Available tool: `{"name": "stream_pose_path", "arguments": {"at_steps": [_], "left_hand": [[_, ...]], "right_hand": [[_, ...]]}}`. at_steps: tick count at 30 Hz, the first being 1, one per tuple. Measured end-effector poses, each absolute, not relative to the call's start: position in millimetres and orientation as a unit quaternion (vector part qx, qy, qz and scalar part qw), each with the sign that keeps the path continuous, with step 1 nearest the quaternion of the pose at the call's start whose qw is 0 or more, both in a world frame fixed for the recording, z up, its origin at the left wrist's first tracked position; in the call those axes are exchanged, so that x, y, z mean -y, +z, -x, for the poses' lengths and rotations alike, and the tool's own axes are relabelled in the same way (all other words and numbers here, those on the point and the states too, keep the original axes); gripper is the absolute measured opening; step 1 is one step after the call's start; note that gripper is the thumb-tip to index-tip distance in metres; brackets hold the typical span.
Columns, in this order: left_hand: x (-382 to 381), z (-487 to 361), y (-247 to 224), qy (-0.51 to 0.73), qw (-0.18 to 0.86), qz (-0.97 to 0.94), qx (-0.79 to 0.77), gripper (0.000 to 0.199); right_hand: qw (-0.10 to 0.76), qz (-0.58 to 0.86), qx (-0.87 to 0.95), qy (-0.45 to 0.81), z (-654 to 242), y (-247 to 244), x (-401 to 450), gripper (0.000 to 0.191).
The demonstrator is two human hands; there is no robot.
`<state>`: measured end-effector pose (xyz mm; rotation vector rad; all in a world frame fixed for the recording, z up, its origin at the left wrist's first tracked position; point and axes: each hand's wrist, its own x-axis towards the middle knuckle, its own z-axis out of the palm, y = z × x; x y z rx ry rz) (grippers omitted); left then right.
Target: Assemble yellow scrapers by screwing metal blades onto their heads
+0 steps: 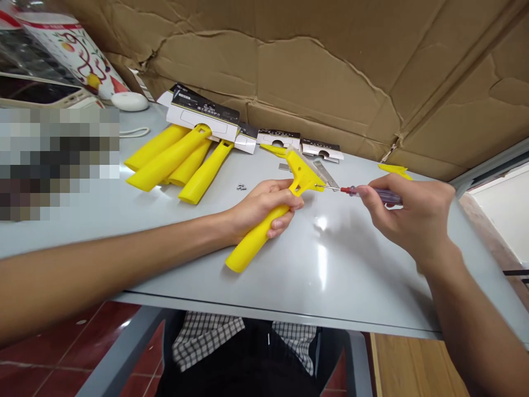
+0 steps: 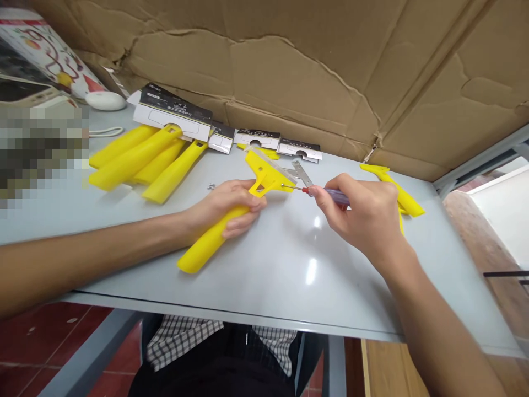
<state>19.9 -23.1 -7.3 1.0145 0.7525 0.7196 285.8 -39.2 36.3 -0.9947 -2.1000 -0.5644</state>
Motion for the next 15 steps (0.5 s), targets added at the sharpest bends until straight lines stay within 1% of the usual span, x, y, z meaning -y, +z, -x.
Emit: {"name": "stream_pose_path", "arguments": {"at_steps": [1,2,4,7,9,12,15], "left_hand": [[23.0,-19.7,-8.1,0.326,0.747,-0.465,-0.345,0.018],[23.0,-19.5,-8.8,0.324,0.747,-0.467,-0.346,0.018],[23.0,-19.6,-9.4,0.321,0.748,-0.466,-0.347,0.018],[22.8,-20.3,-9.1,0.324,0.751,-0.461,-0.344,0.018],[22.5,-20.7,-9.0,0.321,0.753,-0.459,-0.346,0.018],[22.0,-20.6,-9.7,0.324,0.753,-0.457,-0.345,0.019],[21.7,-20.1,-11.0,0.322,0.751,-0.46,-0.347,0.019]], "right_hand": [[0.362,0.399,0.816,-0.211,-286.0,35.8,39.6,0.03],[0.357,0.412,0.816,-0.194,-286.0,35.5,40.4,0.026],[0.358,0.418,0.82,-0.155,-285.2,35.4,42.7,0.013],[0.369,0.387,0.837,-0.118,-283.2,36.3,45.1,0.019],[0.369,0.366,0.847,-0.112,-282.4,36.9,45.3,0.015],[0.366,0.371,0.845,-0.123,-283.1,36.0,43.7,0.009],[0.373,0.387,0.829,-0.155,-285.9,33.0,40.7,0.02]]}}
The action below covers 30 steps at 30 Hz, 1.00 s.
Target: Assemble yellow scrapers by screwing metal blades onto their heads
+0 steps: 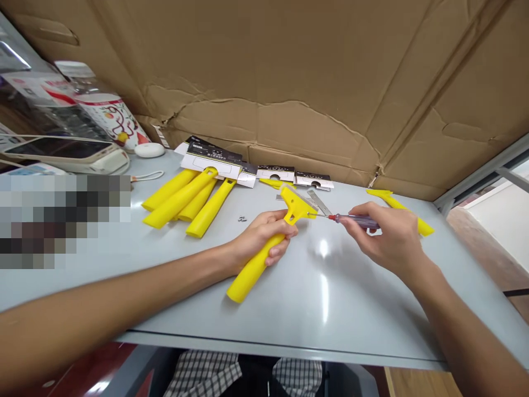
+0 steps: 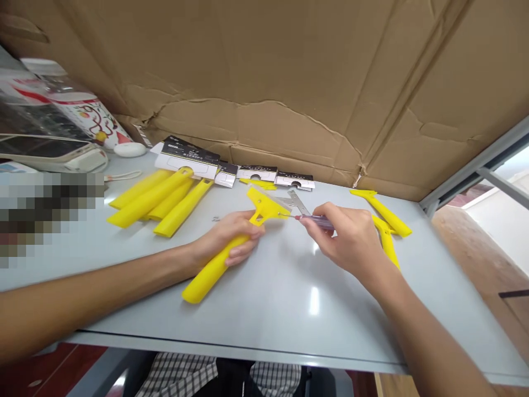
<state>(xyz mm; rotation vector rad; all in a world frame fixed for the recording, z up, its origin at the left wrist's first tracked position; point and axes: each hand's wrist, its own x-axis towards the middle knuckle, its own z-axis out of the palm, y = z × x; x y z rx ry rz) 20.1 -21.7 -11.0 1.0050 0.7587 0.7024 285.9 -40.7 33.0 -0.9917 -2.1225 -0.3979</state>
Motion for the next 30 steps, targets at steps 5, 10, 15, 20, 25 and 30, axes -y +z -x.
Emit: {"name": "stream_pose_path", "arguments": {"at_steps": [5,10,15,20,25,30], "left_hand": [[20.8,-19.6,-12.2,0.317,0.751,-0.467,-0.343,0.022],[19.5,-19.1,-13.2,0.32,0.749,-0.466,-0.345,0.023],[18.6,-19.2,-14.7,0.322,0.752,-0.461,-0.343,0.023],[18.5,-19.6,-15.8,0.325,0.753,-0.461,-0.339,0.021],[18.0,-19.9,-15.2,0.326,0.756,-0.452,-0.343,0.021],[17.3,-20.4,-14.9,0.332,0.762,-0.439,-0.341,0.019]], "right_hand": [[0.367,0.411,0.823,-0.141,-287.3,32.0,39.7,0.019],[0.358,0.379,0.85,-0.071,-283.4,37.2,44.3,0.009],[0.368,0.379,0.842,-0.11,-285.9,31.6,41.3,0.013],[0.366,0.399,0.833,-0.115,-284.7,32.5,42.7,0.009],[0.354,0.385,0.85,-0.064,-282.5,37.5,46.2,0.008],[0.374,0.398,0.832,-0.098,-286.6,30.9,41.5,0.013]]}}
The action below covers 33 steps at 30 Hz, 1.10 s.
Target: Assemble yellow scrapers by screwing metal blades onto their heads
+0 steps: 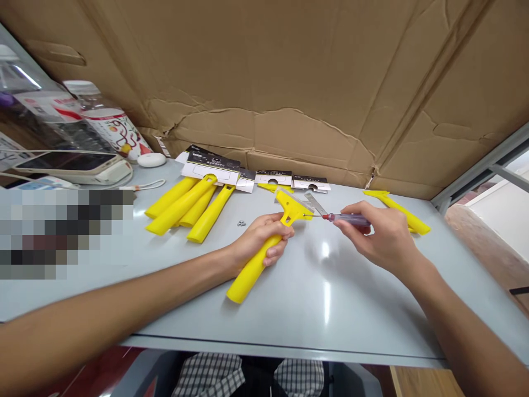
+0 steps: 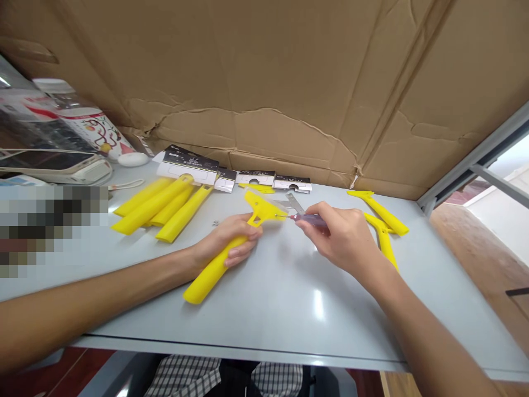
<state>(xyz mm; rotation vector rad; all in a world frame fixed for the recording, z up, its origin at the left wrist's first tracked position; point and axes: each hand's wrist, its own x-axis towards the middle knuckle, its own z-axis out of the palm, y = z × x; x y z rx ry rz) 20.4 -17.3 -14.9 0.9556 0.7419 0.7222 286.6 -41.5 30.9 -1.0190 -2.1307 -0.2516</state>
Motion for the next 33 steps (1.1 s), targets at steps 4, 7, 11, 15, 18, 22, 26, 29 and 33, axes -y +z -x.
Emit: {"name": "stream_pose_path", "arguments": {"at_steps": [4,7,11,15,18,22,26,29,33], "left_hand": [[17.4,-18.5,-15.7,0.32,0.753,-0.46,-0.344,0.023],[17.6,-18.0,-16.0,0.319,0.751,-0.467,-0.343,0.025],[18.1,-19.5,-15.4,0.33,0.752,-0.458,-0.342,0.024],[18.3,-20.4,-14.9,0.327,0.752,-0.459,-0.343,0.023],[18.1,-20.0,-14.6,0.322,0.75,-0.46,-0.348,0.022],[18.3,-20.2,-13.7,0.322,0.751,-0.458,-0.351,0.022],[18.9,-20.7,-13.5,0.319,0.749,-0.465,-0.348,0.024],[18.9,-20.7,-14.0,0.319,0.748,-0.463,-0.353,0.025],[18.4,-20.5,-14.4,0.323,0.748,-0.457,-0.355,0.022]], "right_hand": [[0.377,0.42,0.816,-0.124,-287.0,29.2,38.5,0.031],[0.352,0.448,0.813,-0.117,-286.6,32.2,38.9,0.047],[0.319,0.478,0.814,-0.085,-286.8,36.8,42.3,0.036],[0.33,0.456,0.825,-0.047,-284.8,38.3,45.6,0.017],[0.349,0.414,0.839,-0.057,-282.6,37.9,45.9,0.012],[0.364,0.363,0.856,-0.045,-282.6,37.2,44.2,0.013],[0.355,0.339,0.87,-0.046,-284.0,35.9,42.2,0.021],[0.353,0.343,0.87,-0.033,-285.0,34.7,40.8,0.019],[0.342,0.359,0.867,-0.054,-287.8,32.8,39.6,0.012]]}}
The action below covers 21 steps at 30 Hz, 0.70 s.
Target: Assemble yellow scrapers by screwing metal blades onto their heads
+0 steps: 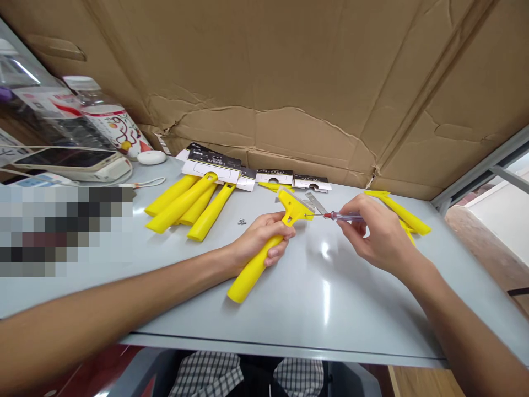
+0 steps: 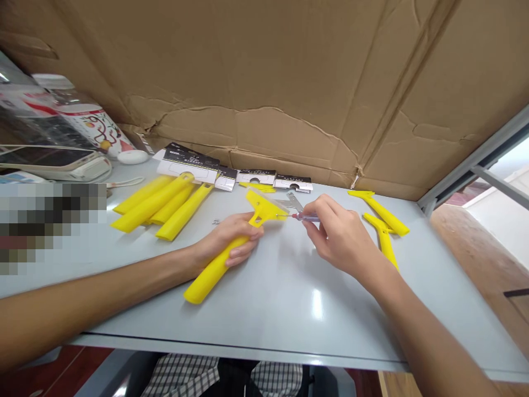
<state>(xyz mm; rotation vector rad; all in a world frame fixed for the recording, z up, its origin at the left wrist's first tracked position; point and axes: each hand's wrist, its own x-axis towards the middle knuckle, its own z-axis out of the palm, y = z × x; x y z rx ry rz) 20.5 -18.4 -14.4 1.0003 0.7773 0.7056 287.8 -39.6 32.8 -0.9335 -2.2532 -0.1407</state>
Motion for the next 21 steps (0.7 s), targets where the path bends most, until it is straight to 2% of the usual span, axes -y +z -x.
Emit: {"name": "stream_pose_path", "arguments": {"at_steps": [6,10,21], "left_hand": [[18.2,-20.8,-15.0,0.33,0.751,-0.451,-0.353,0.02],[18.8,-20.1,-15.4,0.32,0.746,-0.468,-0.348,0.021],[20.6,-20.7,-13.1,0.326,0.744,-0.466,-0.351,0.019]], "right_hand": [[0.358,0.338,0.869,-0.057,-287.7,32.2,40.7,0.01],[0.362,0.323,0.87,-0.091,-285.8,31.2,39.8,0.026],[0.345,0.333,0.875,-0.07,-287.9,33.3,38.7,0.024]]}}
